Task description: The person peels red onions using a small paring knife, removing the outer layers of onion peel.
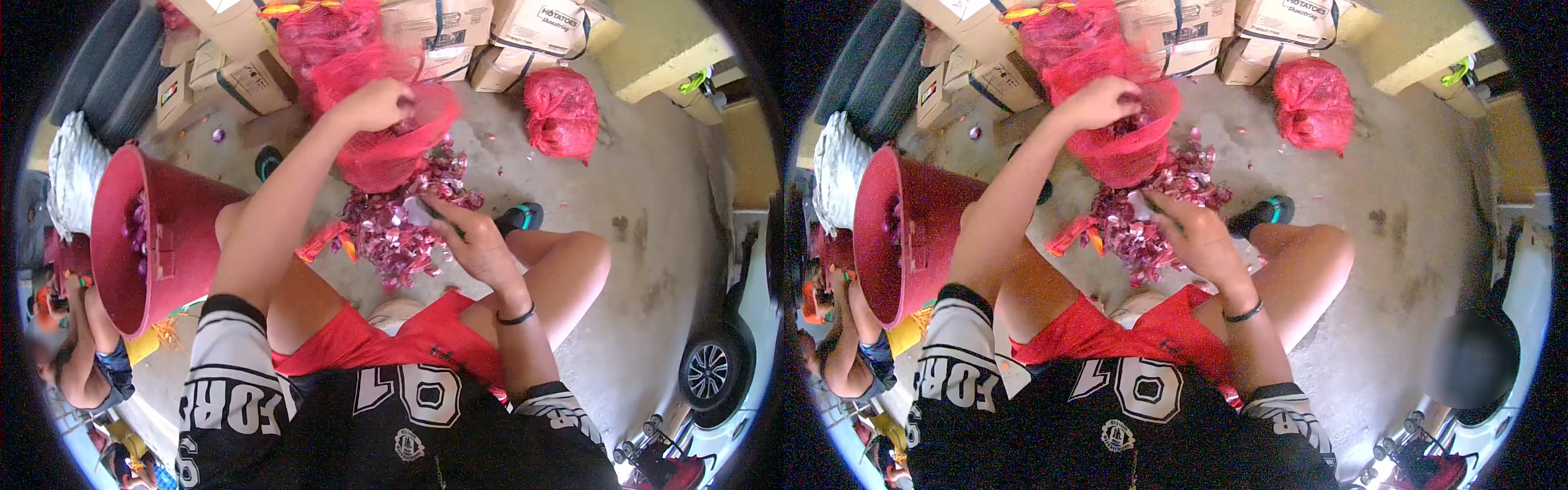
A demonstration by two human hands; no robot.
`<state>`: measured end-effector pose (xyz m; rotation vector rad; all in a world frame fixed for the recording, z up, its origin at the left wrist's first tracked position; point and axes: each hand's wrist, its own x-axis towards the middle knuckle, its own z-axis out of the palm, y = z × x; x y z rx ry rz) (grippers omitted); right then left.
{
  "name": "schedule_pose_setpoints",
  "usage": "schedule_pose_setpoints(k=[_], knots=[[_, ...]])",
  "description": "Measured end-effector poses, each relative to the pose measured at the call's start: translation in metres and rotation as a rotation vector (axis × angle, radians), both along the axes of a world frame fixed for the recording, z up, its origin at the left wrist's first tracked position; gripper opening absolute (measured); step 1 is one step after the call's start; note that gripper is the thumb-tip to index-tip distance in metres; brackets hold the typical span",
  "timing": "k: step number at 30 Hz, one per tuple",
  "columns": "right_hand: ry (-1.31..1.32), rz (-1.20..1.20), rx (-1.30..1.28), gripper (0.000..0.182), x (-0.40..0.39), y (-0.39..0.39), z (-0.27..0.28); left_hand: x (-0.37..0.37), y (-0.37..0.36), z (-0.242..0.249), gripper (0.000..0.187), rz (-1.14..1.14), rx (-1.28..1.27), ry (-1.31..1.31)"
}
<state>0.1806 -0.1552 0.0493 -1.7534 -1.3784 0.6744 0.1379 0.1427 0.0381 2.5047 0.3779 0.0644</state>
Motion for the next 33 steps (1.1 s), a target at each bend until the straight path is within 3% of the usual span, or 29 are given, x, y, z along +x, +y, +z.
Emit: schedule_pose_setpoints(k=[5,9,17,20,22,25,29,33], knots=[[0.006,0.001,-0.025,0.042,0.001,-0.001,-0.009,0.051,0.016,-0.088,0.026,-0.069,0.337,0.401],[0.000,0.024,-0.122,0.042,0.008,-0.002,-0.004,0.059,0.015,-0.102,0.029,-0.008,0.397,0.495],[-0.061,0.047,-0.095,0.044,0.009,0.000,-0.021,0.054,0.018,-0.137,0.031,0.024,0.484,0.271],[-0.023,0.070,-0.205,0.040,0.008,0.003,-0.014,0.052,0.015,-0.146,0.035,0.046,0.463,0.271],[-0.029,0.079,-0.238,0.040,0.006,0.003,-0.013,0.053,0.016,-0.144,0.042,0.025,0.461,0.347],[-0.006,0.047,-0.228,0.043,0.007,0.003,-0.013,0.046,0.014,-0.121,0.043,0.112,0.422,0.183],[-0.011,-0.058,-0.167,0.045,0.007,0.002,-0.007,0.015,0.027,-0.047,0.069,0.308,-0.179,-0.142],[0.049,-0.069,0.016,0.045,0.002,0.005,0.006,-0.055,-0.018,0.035,0.063,0.352,-0.897,-0.504]])
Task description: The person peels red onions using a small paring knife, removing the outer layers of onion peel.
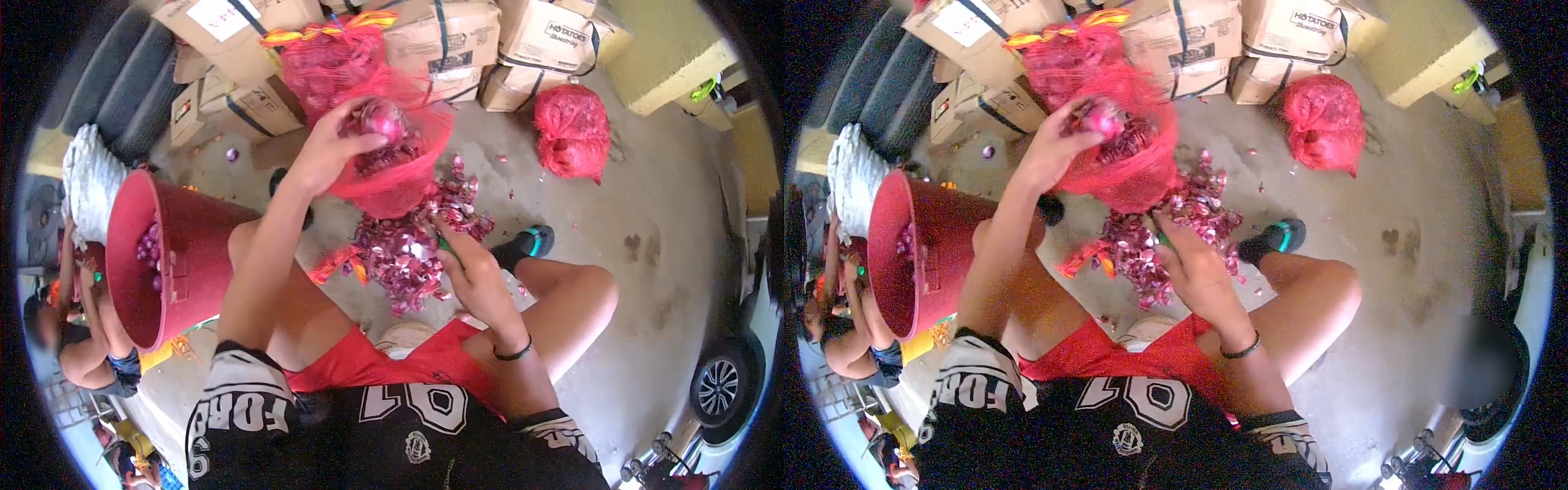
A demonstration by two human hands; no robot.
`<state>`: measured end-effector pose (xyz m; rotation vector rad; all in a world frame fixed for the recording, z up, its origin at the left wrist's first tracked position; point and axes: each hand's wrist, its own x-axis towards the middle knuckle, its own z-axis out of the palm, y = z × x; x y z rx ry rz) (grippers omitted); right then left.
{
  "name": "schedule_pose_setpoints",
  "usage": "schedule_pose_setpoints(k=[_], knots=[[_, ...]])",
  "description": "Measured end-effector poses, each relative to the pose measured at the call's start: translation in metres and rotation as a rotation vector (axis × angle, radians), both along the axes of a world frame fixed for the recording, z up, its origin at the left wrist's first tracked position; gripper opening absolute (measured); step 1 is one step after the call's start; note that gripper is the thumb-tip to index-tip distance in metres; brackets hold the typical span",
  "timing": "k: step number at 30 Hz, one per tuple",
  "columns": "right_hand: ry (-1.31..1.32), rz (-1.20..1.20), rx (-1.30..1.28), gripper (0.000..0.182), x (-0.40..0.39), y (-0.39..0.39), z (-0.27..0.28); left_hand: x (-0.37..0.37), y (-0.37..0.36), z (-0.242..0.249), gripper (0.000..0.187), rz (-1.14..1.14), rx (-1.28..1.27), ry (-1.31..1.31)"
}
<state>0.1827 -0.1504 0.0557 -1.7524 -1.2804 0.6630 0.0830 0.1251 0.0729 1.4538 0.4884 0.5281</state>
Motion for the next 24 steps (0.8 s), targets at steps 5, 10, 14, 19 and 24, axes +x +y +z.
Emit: schedule_pose_setpoints(k=[5,10,14,19,24], knots=[[0.043,0.007,0.187,0.046,-0.022,-0.002,0.016,-0.059,-0.069,0.007,0.070,0.019,-0.286,-0.308],[0.174,-0.017,0.133,0.052,-0.045,-0.002,0.031,-0.073,-0.123,-0.016,0.070,0.122,-0.455,-0.369],[0.149,-0.021,0.114,0.055,-0.050,0.004,0.028,-0.076,-0.134,-0.025,0.072,0.092,-0.443,-0.347],[0.118,-0.029,0.150,0.055,-0.052,0.008,0.025,-0.080,-0.133,-0.030,0.072,0.054,-0.392,-0.324],[0.025,0.003,0.200,0.051,-0.050,0.007,0.020,-0.083,-0.133,-0.034,0.067,0.032,-0.440,-0.383]])
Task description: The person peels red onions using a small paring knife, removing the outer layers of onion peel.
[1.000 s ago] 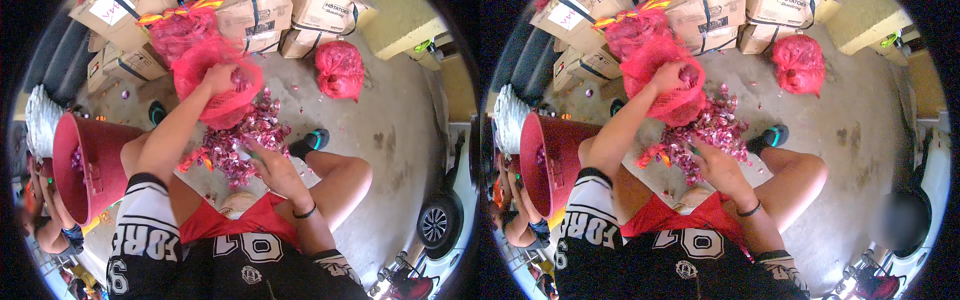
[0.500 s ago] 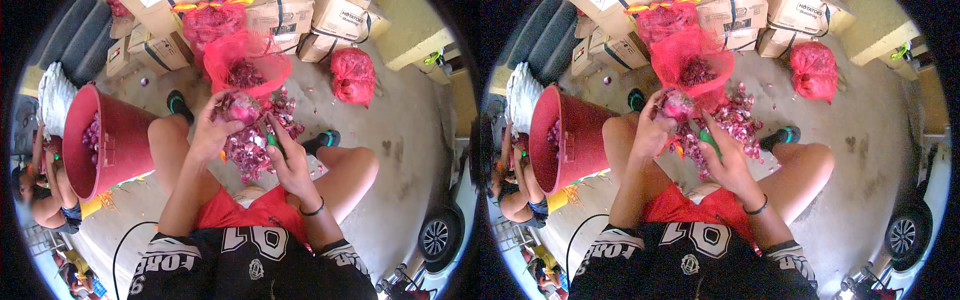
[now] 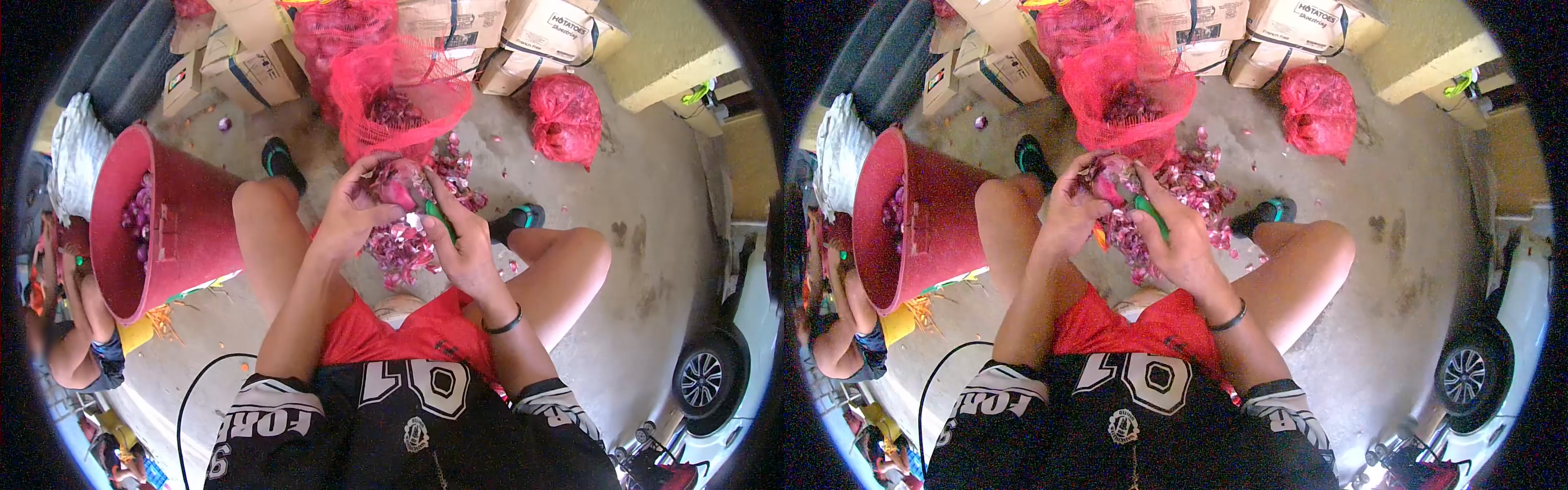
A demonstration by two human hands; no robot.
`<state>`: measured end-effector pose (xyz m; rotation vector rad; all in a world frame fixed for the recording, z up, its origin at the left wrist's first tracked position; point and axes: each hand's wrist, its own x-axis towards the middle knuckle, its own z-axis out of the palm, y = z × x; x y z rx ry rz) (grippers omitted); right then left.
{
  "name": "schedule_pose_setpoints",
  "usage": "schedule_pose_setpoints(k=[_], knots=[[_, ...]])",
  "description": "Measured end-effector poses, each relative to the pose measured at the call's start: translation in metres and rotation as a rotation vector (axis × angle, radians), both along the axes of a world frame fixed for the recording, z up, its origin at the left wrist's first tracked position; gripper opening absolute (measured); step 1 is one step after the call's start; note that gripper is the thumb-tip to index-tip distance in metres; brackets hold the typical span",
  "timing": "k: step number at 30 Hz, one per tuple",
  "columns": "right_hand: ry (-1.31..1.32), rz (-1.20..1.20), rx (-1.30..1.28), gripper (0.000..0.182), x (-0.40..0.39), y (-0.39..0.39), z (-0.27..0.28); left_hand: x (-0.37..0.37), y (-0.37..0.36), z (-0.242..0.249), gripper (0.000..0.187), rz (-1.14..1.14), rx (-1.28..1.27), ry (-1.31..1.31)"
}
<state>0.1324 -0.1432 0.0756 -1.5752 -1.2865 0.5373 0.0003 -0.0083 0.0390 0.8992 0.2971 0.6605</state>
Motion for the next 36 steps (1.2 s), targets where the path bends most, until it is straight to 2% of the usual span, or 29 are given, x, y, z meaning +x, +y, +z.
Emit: schedule_pose_setpoints(k=[7,10,13,16,19,22,25,29,32,36], knots=[[-0.037,-0.067,0.055,0.043,0.000,0.000,-0.005,-0.003,0.002,-0.006,0.055,-0.102,-0.364,0.037],[0.052,-0.090,0.055,0.041,0.000,-0.001,-0.008,-0.005,0.002,-0.010,0.049,-0.106,-0.292,0.053],[0.179,-0.100,-0.006,0.041,0.000,-0.003,-0.013,0.001,-0.002,-0.006,0.048,0.050,0.257,0.126],[0.230,-0.113,-0.033,0.040,0.003,-0.004,-0.021,-0.001,-0.002,-0.003,0.055,-0.097,-0.155,0.100],[0.299,-0.142,-0.066,0.038,0.003,-0.004,-0.026,0.003,-0.003,-0.009,0.061,-0.013,0.153,0.250],[0.366,-0.178,-0.069,0.038,0.005,-0.006,-0.033,0.007,-0.012,0.004,0.063,-0.018,0.171,0.121],[0.608,-0.186,-0.049,0.039,0.003,-0.007,-0.034,0.008,-0.013,0.018,0.071,-0.058,0.296,0.331],[1.132,0.055,-0.024,0.043,0.018,-0.014,-0.024,0.006,-0.006,0.000,0.070,-0.121,0.152,0.131],[1.162,0.075,-0.029,0.045,0.011,-0.011,-0.014,0.003,0.002,-0.005,0.066,-0.141,-0.045,0.087],[1.027,0.118,-0.131,0.047,0.007,-0.015,-0.018,0.003,0.001,0.000,0.061,-0.148,-0.235,0.066]])
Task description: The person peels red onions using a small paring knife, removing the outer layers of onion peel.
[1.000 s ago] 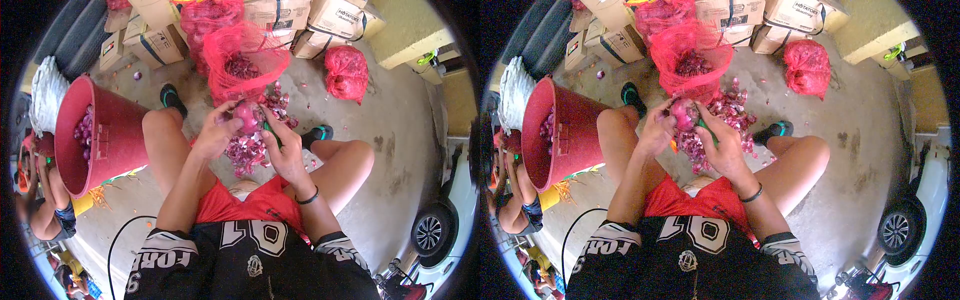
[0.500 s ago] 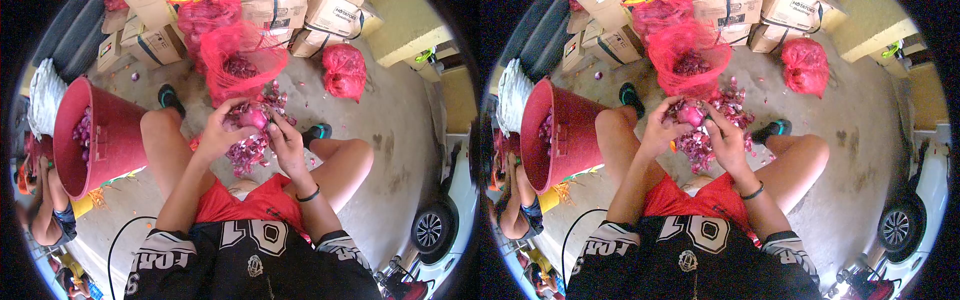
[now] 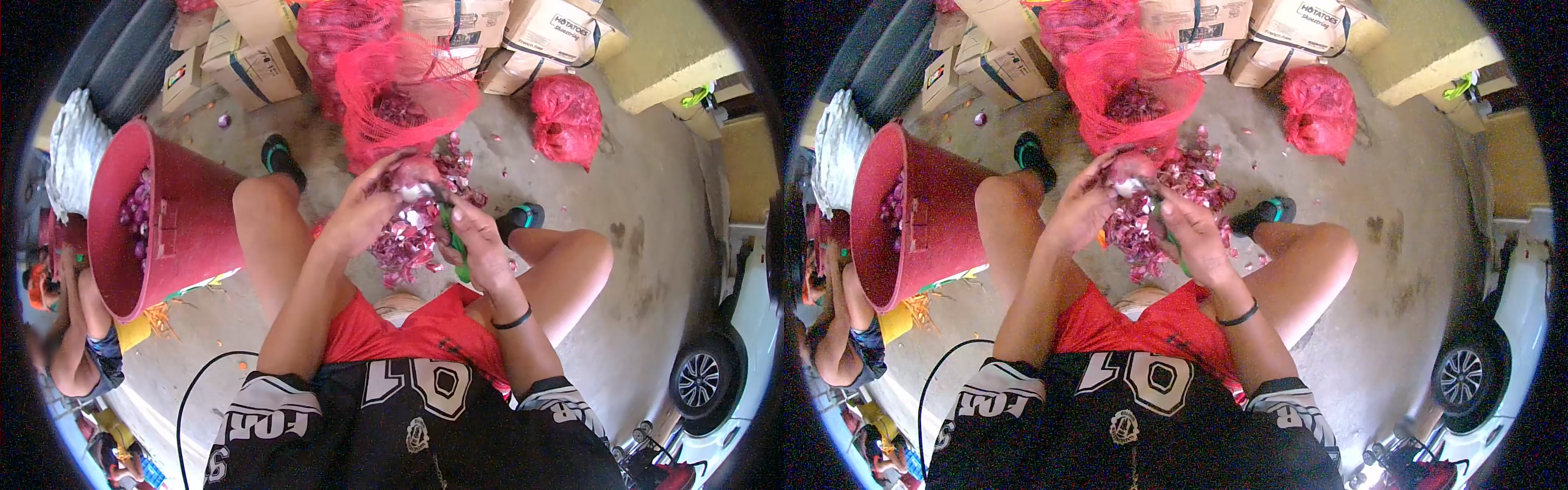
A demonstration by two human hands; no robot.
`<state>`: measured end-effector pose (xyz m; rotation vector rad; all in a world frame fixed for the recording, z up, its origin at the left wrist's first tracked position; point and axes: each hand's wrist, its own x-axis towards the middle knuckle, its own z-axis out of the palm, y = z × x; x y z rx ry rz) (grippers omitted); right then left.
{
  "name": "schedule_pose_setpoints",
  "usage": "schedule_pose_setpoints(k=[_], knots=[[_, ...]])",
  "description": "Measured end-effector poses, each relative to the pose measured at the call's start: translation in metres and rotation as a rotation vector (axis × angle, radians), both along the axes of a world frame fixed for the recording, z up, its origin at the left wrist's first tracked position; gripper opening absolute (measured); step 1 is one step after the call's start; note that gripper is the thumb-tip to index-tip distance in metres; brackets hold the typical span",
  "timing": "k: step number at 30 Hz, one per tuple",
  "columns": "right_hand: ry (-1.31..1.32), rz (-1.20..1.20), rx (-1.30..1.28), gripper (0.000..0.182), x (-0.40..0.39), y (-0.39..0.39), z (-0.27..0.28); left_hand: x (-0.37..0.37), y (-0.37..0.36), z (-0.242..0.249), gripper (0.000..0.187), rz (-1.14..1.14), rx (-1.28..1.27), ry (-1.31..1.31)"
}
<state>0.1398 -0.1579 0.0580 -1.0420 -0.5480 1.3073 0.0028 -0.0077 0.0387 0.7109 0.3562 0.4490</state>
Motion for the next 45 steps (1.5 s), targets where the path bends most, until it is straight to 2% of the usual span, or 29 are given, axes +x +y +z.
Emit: schedule_pose_setpoints(k=[1,3,4,6,7,10,16,17,19,22,24,25,29,35,38,41,43,45], knots=[[-0.024,0.019,-0.002,0.047,-0.001,-0.001,-0.003,0.002,-0.001,0.003,0.061,0.005,-0.026,0.002],[-0.024,0.028,-0.012,0.044,-0.001,-0.002,-0.002,0.004,-0.001,-0.001,0.060,-0.013,0.123,0.127],[-0.059,-0.034,-0.044,0.045,0.000,-0.001,0.002,0.004,-0.001,-0.003,0.060,-0.018,0.197,0.191],[-0.130,-0.163,-0.105,0.047,0.007,0.001,0.007,0.000,-0.001,0.000,0.059,-0.038,0.196,0.150],[-0.072,-0.194,-0.045,0.047,0.017,0.001,0.008,-0.001,-0.001,0.002,0.058,-0.053,0.196,0.126],[-0.060,-0.229,-0.057,0.037,0.036,-0.001,0.011,-0.005,-0.001,-0.003,0.061,-0.110,0.135,-0.030],[-0.122,-0.429,-0.162,0.042,0.047,0.006,-0.020,-0.003,-0.007,-0.005,0.071,-0.042,-0.037,-0.103],[-0.318,-0.342,-0.209,0.037,0.049,0.002,-0.024,-0.003,-0.006,-0.007,0.072,-0.034,-0.035,-0.099],[-0.670,-0.161,-0.217,0.041,0.040,0.002,-0.026,0.000,-0.005,-0.009,0.074,-0.013,-0.028,-0.094],[-0.856,-0.081,-0.217,0.048,0.014,0.005,-0.013,0.004,-0.012,-0.004,0.065,0.149,-0.032,-0.059],[-0.971,-0.221,0.050,0.047,-0.002,0.008,-0.008,0.002,-0.012,-0.008,0.062,0.176,-0.016,-0.055],[-0.939,-0.142,-0.019,0.050,-0.008,0.007,0.000,0.002,-0.013,-0.009,0.060,0.182,-0.008,-0.055],[-1.000,-0.114,0.045,0.058,-0.017,0.011,0.005,0.004,-0.015,-0.004,0.059,0.214,0.006,-0.054],[-1.172,-0.225,0.180,0.047,-0.018,0.015,0.005,0.006,-0.016,-0.010,0.060,0.226,0.043,-0.062],[-1.183,-0.208,0.085,0.042,-0.018,0.012,0.010,0.008,-0.018,-0.003,0.060,0.211,0.027,-0.069],[-1.081,-0.238,0.140,0.041,-0.009,0.009,0.003,0.006,-0.016,0.003,0.062,0.177,0.019,-0.082],[-0.762,-0.249,0.053,0.040,-0.004,0.007,0.004,0.000,-0.012,0.005,0.064,0.117,0.024,-0.113],[-0.694,-0.258,0.028,0.040,0.002,0.005,0.001,-0.002,-0.012,0.001,0.066,0.092,0.007,-0.123]])
